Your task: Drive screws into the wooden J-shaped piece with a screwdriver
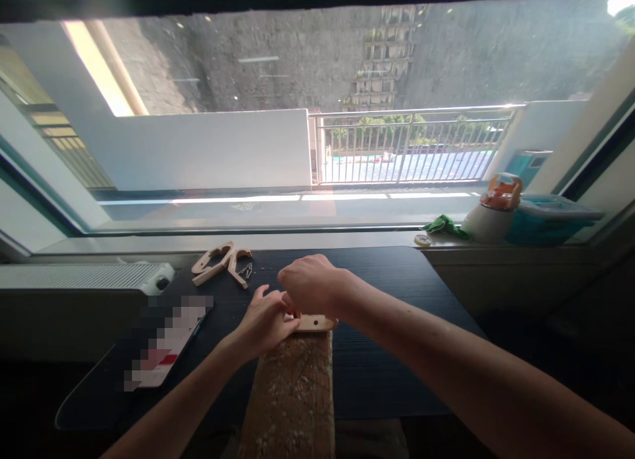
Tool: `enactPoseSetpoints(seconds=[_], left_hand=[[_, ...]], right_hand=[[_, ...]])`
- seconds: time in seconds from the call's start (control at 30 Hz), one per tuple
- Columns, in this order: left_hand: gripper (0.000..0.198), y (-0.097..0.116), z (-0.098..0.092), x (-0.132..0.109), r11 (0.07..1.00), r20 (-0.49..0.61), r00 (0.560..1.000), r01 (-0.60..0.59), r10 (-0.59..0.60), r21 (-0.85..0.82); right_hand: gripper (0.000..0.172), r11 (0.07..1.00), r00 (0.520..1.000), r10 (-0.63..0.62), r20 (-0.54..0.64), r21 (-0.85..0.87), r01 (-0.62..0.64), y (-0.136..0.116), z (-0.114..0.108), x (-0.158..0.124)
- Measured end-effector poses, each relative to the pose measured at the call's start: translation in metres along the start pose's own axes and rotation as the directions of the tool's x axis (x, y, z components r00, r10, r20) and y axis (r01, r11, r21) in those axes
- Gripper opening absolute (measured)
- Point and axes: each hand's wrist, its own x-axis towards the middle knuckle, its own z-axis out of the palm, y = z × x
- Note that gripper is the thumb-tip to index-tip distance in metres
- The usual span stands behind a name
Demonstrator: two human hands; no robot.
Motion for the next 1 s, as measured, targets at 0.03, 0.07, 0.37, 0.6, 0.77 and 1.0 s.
enactPoseSetpoints(seconds=[0.03, 0.07, 0.37, 0.6, 0.77, 1.0], left_hand=[[0.011, 0.0, 0.0, 0.0, 1.0, -0.001, 1.0, -0.003, 0.003, -0.003], [0.011, 0.0, 0.0, 0.0, 1.0, 0.0, 1.0, -0.006, 0.006, -0.008], [0.017, 0.002, -0.005, 0.002, 1.0, 0.037, 0.999, -0.012, 0.011, 0.003], [0.016, 0.0, -0.001, 0.0, 0.999, 0.032, 0.999, -0.003, 0.004, -0.043], [0.016, 0.0, -0.002, 0.001, 1.0, 0.038, 0.999, -0.005, 0.005, -0.017], [0.018, -0.001, -0.001, 0.002, 1.0, 0.038, 0.999, -0.009, 0.009, 0.003]], right_hand=[[0.025, 1.0, 1.0, 0.021, -0.008, -0.002, -0.021, 0.0, 0.001, 0.0], [0.027, 0.999, 0.999, 0.036, -0.006, -0.005, -0.036, 0.0, 0.0, 0.0], [0.021, 0.993, 0.993, -0.108, 0.053, 0.041, 0.106, 0.003, -0.012, -0.005], [0.029, 0.996, 0.999, 0.02, -0.026, 0.086, -0.018, 0.007, 0.003, -0.002], [0.027, 0.999, 1.0, 0.01, 0.019, 0.037, -0.011, 0.003, -0.008, -0.005], [0.018, 0.998, 0.995, -0.06, 0.078, 0.029, 0.058, 0.0, -0.009, -0.001]])
